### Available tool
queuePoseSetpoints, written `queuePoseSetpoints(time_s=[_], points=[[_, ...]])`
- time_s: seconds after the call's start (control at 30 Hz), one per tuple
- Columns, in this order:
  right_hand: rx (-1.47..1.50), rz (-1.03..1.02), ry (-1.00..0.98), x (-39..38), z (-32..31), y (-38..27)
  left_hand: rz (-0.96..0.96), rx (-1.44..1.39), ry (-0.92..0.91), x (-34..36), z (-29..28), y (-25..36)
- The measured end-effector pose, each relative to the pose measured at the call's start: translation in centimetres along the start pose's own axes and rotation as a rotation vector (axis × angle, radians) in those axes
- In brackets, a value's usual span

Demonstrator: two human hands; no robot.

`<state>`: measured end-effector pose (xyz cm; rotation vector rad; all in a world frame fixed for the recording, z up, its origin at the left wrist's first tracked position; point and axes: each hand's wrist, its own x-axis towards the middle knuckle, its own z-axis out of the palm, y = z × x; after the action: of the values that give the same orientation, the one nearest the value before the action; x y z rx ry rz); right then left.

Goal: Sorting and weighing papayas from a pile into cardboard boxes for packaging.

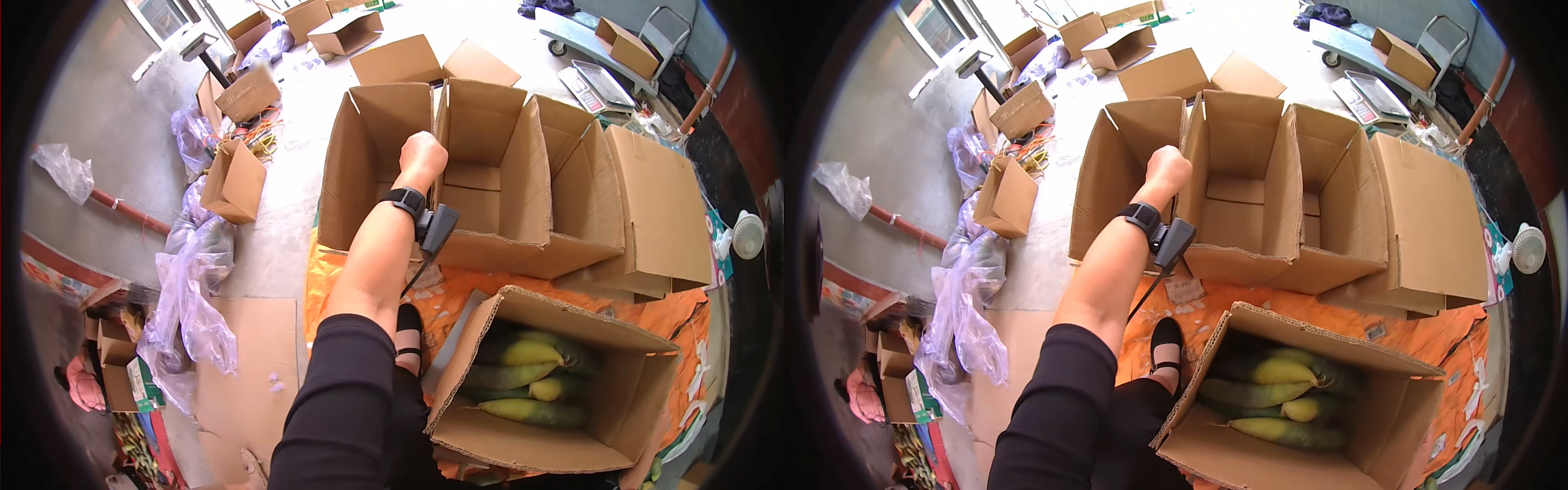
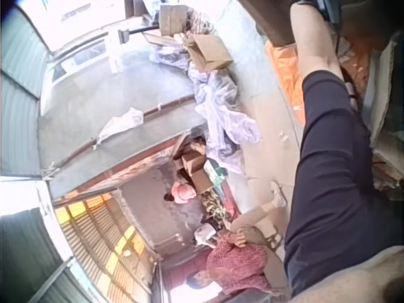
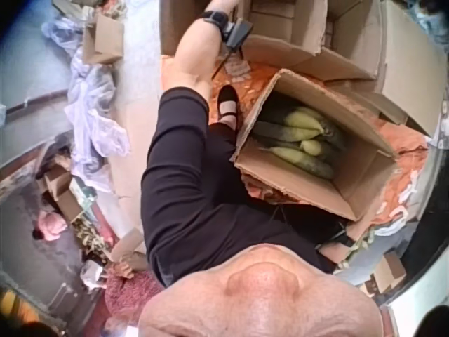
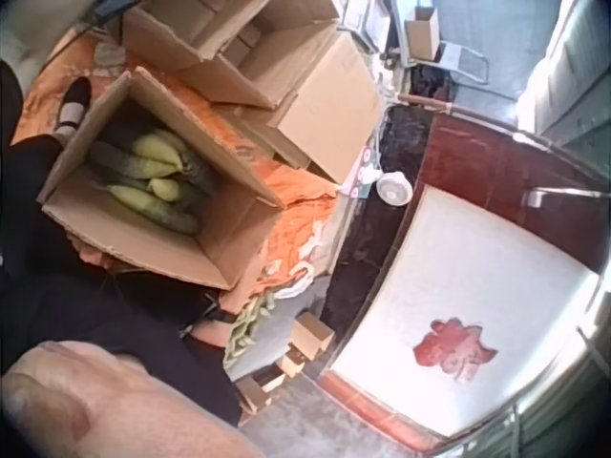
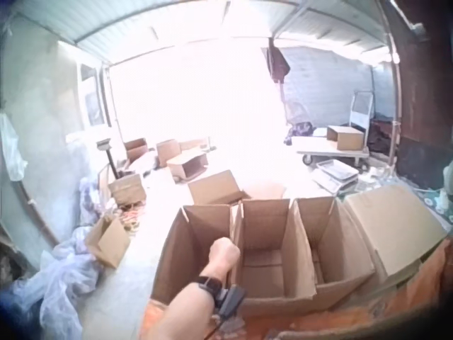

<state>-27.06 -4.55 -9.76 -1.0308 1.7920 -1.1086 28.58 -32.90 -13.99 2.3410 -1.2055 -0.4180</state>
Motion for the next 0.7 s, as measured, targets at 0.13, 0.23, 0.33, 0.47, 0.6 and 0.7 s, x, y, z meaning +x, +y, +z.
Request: queuePoseSetpoints(time_s=[0.13, 0.23, 0.33, 0.47, 0.6, 0.7], points=[[-0.161, -0.116, 0.026, 0.0, -0.2, 0.6, 0.09, -0.025, 0.104, 1.0, 1.3, 1.3], [-0.33, -0.205, 0.027, -0.3, -0.8, 0.9, 0.032, -0.063, 0.102, 1.9, 1.1, 2.1], [-0.476, -0.298, 0.007, -0.2, -1.1, 1.3, 0.027, -0.067, 0.062, 2.3, 1.6, 0.9], [-0.648, -0.429, -0.038, -0.1, -2.4, 2.0, 0.205, -0.094, 0.146, -1.7, 0.9, 1.2], [-0.913, -0.503, -0.236, 1.5, -5.8, 5.0, 0.45, -0.236, -0.018, -11.2, -3.2, 0.5], [-0.228, -1.076, -0.498, 9.4, -15.2, 17.8, 0.486, -0.42, -0.523, -19.5, -6.9, 0.9]])
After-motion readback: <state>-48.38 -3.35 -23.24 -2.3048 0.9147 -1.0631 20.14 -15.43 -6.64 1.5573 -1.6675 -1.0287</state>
